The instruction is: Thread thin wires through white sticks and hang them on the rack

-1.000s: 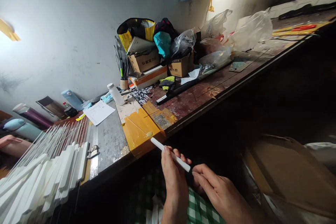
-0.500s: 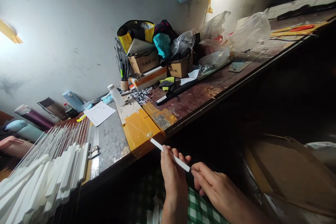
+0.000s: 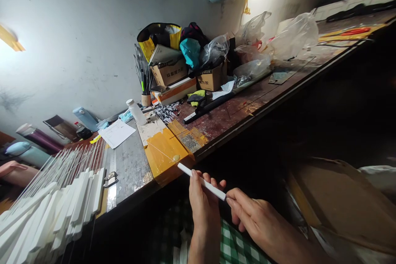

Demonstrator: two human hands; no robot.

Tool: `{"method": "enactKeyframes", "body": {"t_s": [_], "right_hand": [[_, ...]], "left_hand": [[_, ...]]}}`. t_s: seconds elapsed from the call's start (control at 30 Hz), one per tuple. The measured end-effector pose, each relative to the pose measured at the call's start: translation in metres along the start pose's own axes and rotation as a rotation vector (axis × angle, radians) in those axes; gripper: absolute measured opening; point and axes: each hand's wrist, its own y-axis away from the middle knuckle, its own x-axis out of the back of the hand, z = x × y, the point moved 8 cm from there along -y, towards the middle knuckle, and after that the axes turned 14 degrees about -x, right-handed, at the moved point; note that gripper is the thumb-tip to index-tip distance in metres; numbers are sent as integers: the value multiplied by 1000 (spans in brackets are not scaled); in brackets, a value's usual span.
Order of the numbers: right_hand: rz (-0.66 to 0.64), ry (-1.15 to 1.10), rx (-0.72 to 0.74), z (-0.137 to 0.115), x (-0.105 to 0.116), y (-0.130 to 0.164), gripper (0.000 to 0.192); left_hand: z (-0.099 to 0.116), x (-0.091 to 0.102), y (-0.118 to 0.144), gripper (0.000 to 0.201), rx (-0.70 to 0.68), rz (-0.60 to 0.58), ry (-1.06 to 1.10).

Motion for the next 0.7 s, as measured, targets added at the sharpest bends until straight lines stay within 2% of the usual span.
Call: {"method": "enactKeyframes", "body": {"t_s": [0.1,0.27,0.37,0.53,0.7], "right_hand": [[1,-9,0,3,0,1,30],[56,-39,-15,5,3,3,24],[-72,-137,-78,4,-1,3,29],[-391,-516,-249,6,-16,10,39],[-485,-684,-405,29,-23,35,43]], "left_hand": [[0,-3,1,18,7,-26,-4],[0,-5,1,18,9,-52,-2],[1,-2,-1,18,-4,-41,-18],[6,5,-8,18,-29,1,-34],[9,8,-12,19,-43,-2,-24]]}}
